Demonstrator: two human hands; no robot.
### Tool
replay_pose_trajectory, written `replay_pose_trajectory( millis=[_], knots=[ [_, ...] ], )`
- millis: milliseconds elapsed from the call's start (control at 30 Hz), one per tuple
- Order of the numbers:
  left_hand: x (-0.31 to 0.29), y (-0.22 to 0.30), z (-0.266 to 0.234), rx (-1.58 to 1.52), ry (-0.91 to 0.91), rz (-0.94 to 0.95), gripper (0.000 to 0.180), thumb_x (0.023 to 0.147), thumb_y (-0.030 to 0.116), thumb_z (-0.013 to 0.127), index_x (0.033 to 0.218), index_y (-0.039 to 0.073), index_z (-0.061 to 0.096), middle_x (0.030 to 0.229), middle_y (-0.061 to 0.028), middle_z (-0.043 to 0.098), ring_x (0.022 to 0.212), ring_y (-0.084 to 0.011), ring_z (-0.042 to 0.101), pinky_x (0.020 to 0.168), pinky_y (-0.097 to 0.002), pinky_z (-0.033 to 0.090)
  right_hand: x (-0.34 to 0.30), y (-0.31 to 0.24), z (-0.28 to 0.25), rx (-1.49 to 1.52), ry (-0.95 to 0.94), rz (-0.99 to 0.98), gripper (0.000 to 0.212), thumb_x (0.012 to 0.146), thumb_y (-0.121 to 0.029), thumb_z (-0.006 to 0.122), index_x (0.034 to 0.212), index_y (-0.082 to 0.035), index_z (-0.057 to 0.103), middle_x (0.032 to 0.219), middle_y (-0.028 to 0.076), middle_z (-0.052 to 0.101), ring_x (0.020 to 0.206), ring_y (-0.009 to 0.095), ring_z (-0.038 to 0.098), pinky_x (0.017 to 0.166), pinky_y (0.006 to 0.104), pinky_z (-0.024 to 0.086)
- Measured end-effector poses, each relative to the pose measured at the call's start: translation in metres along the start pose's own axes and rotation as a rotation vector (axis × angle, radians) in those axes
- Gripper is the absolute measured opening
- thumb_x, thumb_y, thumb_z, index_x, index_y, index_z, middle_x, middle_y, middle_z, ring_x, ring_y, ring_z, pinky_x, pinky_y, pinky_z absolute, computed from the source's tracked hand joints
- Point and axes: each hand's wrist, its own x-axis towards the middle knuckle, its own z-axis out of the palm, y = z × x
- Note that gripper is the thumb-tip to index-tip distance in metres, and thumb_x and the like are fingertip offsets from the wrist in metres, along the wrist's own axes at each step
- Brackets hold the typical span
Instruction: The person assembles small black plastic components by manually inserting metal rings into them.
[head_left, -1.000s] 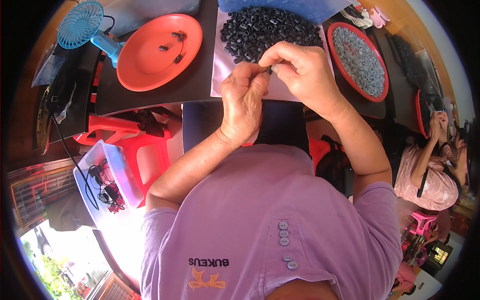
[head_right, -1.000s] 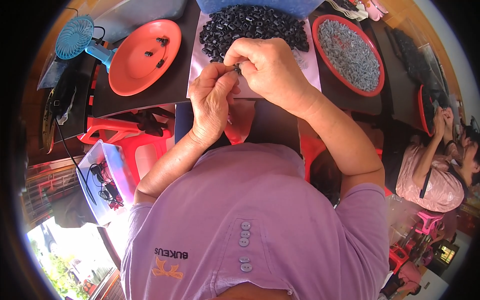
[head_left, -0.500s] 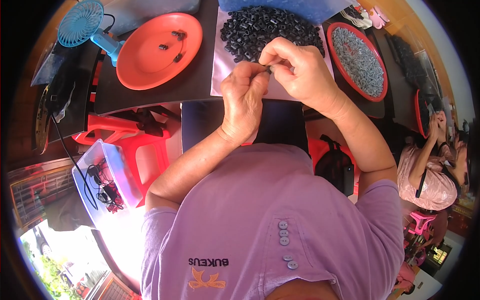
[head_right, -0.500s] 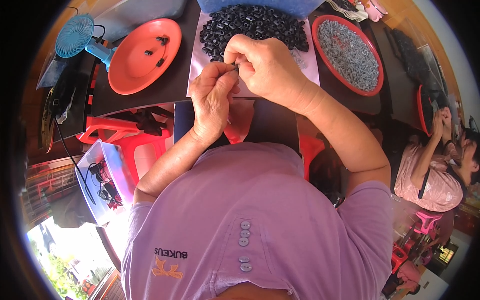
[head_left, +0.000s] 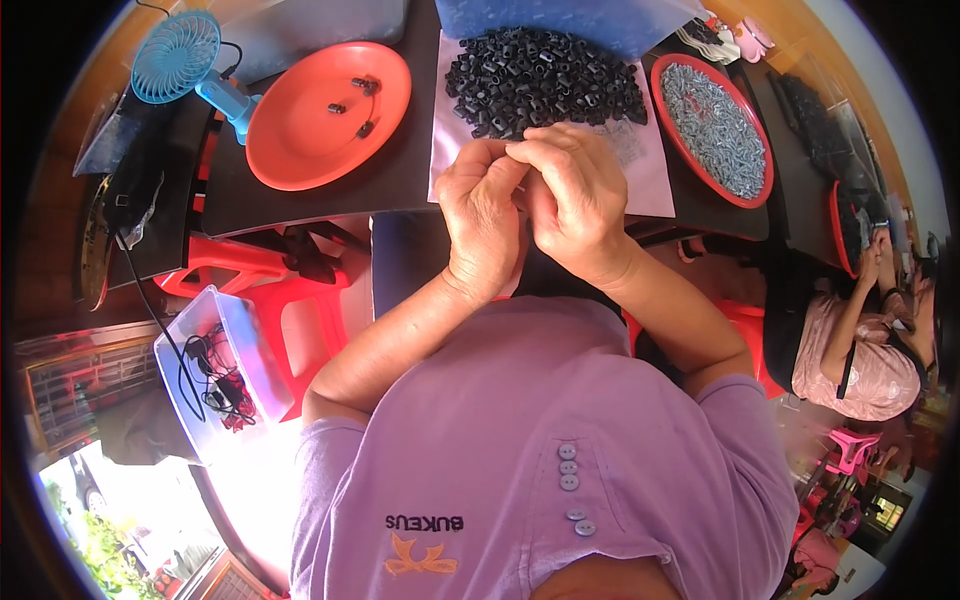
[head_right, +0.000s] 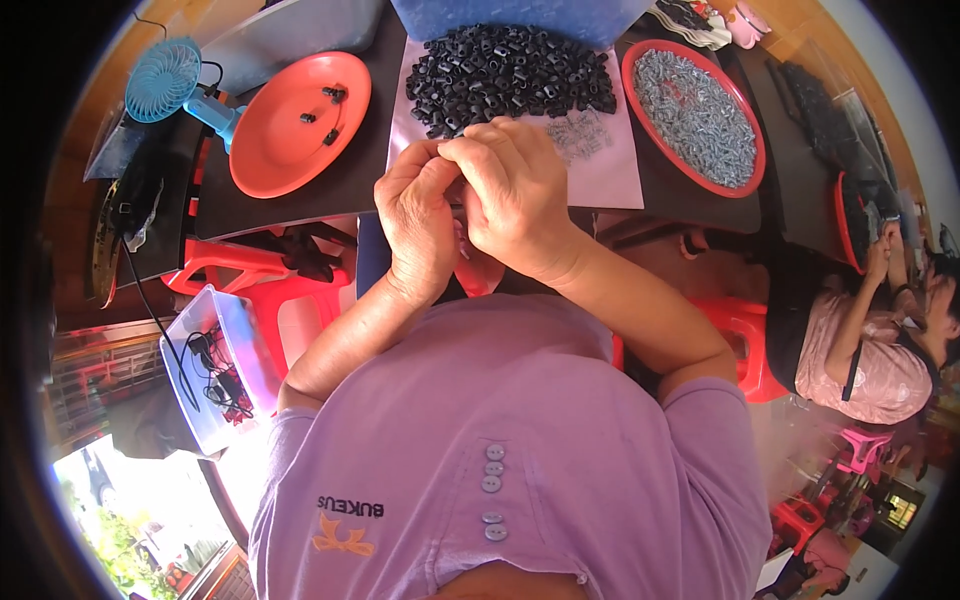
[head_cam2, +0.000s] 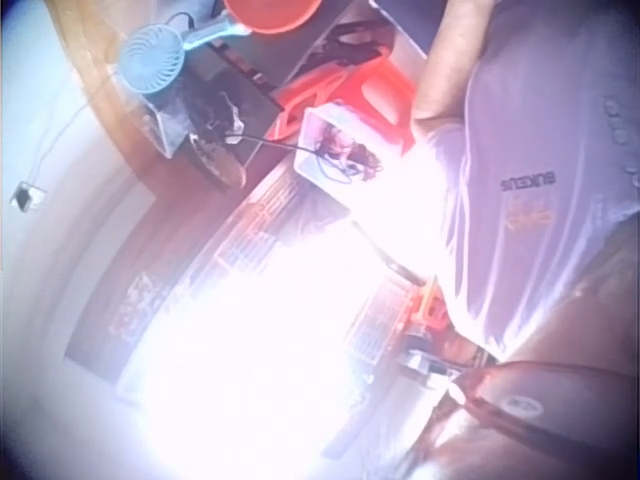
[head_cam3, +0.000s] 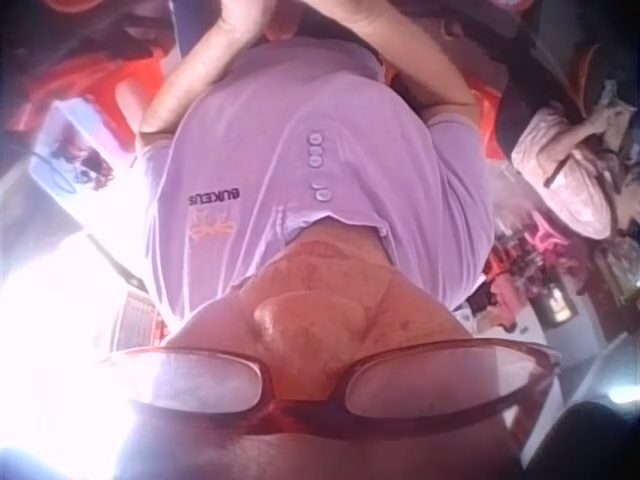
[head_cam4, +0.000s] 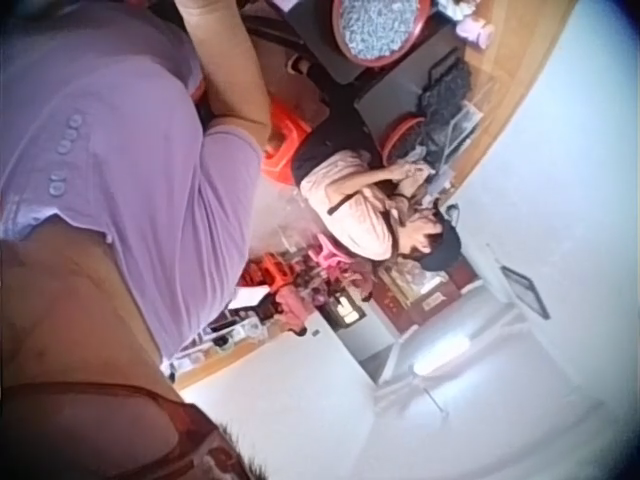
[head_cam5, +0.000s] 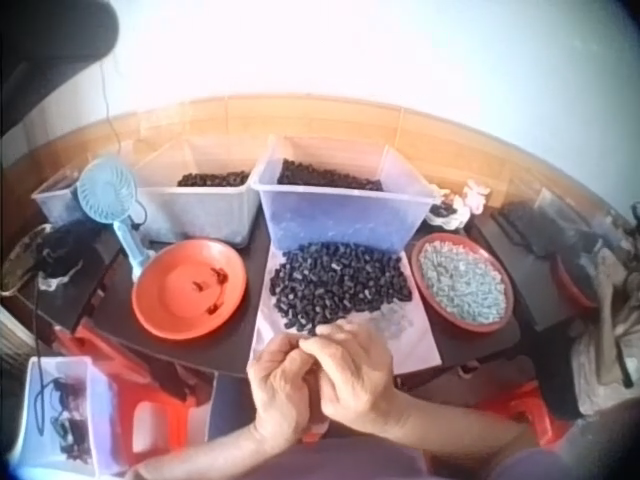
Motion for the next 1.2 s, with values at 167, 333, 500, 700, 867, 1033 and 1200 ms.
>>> replay_pose_trajectory(
  millis=[167, 333, 500, 700, 867, 1033, 1200],
  knots=[
    [-0.003, -0.001, 0.003, -0.102, 0.054, -0.056, 0.016, 0.092, 0.005, 0.056, 0.083, -0.004, 0.065, 0.076, -0.0049, 0.066, 0.066, -0.0077, 0.056, 0.059, -0.0225, 0.046, 0.000, -0.003, 0.010, -0.041, 0.127, -0.055, 0.034, 0.068, -0.006, 0.070, 0.101, -0.005, 0.063, 0.086, 0.010, 0.063, 0.077, 0.028, 0.060, 0.069, 0.0384, 0.046],
    [-0.005, 0.003, -0.007, -0.061, 0.026, -0.066, 0.020, 0.093, 0.005, 0.052, 0.085, -0.005, 0.068, 0.082, -0.0062, 0.068, 0.072, -0.0094, 0.059, 0.065, -0.0230, 0.048, 0.003, -0.011, 0.014, 0.040, 0.204, -0.058, 0.037, 0.069, -0.010, 0.072, 0.104, -0.006, 0.064, 0.084, 0.007, 0.062, 0.075, 0.027, 0.059, 0.065, 0.0383, 0.046],
    [0.026, 0.041, -0.027, 0.063, -0.006, -0.085, 0.020, 0.093, 0.008, 0.055, 0.093, -0.009, 0.066, 0.080, -0.0136, 0.067, 0.066, -0.0195, 0.066, 0.056, -0.0286, 0.053, 0.011, -0.002, 0.007, 0.135, 0.098, 0.088, 0.046, 0.071, 0.002, 0.066, 0.117, -0.006, 0.062, 0.099, 0.008, 0.067, 0.086, 0.026, 0.065, 0.071, 0.0387, 0.047],
    [0.086, 0.044, -0.082, 0.481, 0.127, 0.135, 0.011, 0.088, 0.003, 0.066, 0.097, -0.003, 0.069, 0.083, -0.0097, 0.068, 0.067, -0.0167, 0.065, 0.056, -0.0288, 0.053, -0.016, 0.053, -0.048, 0.228, 0.179, 0.480, 0.022, 0.080, 0.008, 0.068, 0.099, -0.002, 0.068, 0.084, 0.007, 0.071, 0.072, 0.014, 0.069, 0.065, 0.0268, 0.053],
    [0.075, 0.035, -0.049, 1.103, -0.071, 0.691, 0.010, 0.081, -0.001, 0.072, 0.091, 0.002, 0.071, 0.087, -0.0065, 0.065, 0.077, -0.0162, 0.062, 0.069, -0.0285, 0.049, -0.037, 0.060, -0.069, 0.337, 0.217, 0.646, 0.018, 0.086, 0.010, 0.066, 0.103, 0.003, 0.068, 0.095, 0.006, 0.071, 0.086, 0.011, 0.067, 0.078, 0.0239, 0.054],
    [0.039, -0.001, 0.026, 0.833, -0.589, 0.647, 0.009, 0.078, -0.002, 0.069, 0.083, 0.002, 0.064, 0.078, -0.0093, 0.056, 0.072, -0.0249, 0.060, 0.063, -0.0349, 0.049, -0.035, 0.057, -0.072, 0.497, 0.283, 0.799, 0.016, 0.085, 0.008, 0.067, 0.099, 0.001, 0.068, 0.091, 0.004, 0.071, 0.083, 0.009, 0.067, 0.075, 0.0225, 0.053],
    [0.041, -0.026, 0.050, 1.074, -0.635, 0.721, 0.014, 0.074, 0.006, 0.072, 0.084, 0.006, 0.063, 0.085, -0.0086, 0.056, 0.079, -0.0300, 0.061, 0.065, -0.0415, 0.052, -0.042, 0.054, -0.074, 0.587, 0.313, 0.835, 0.014, 0.084, 0.007, 0.069, 0.096, 0.000, 0.069, 0.089, 0.003, 0.071, 0.082, 0.007, 0.066, 0.072, 0.0211, 0.052]
  ],
)
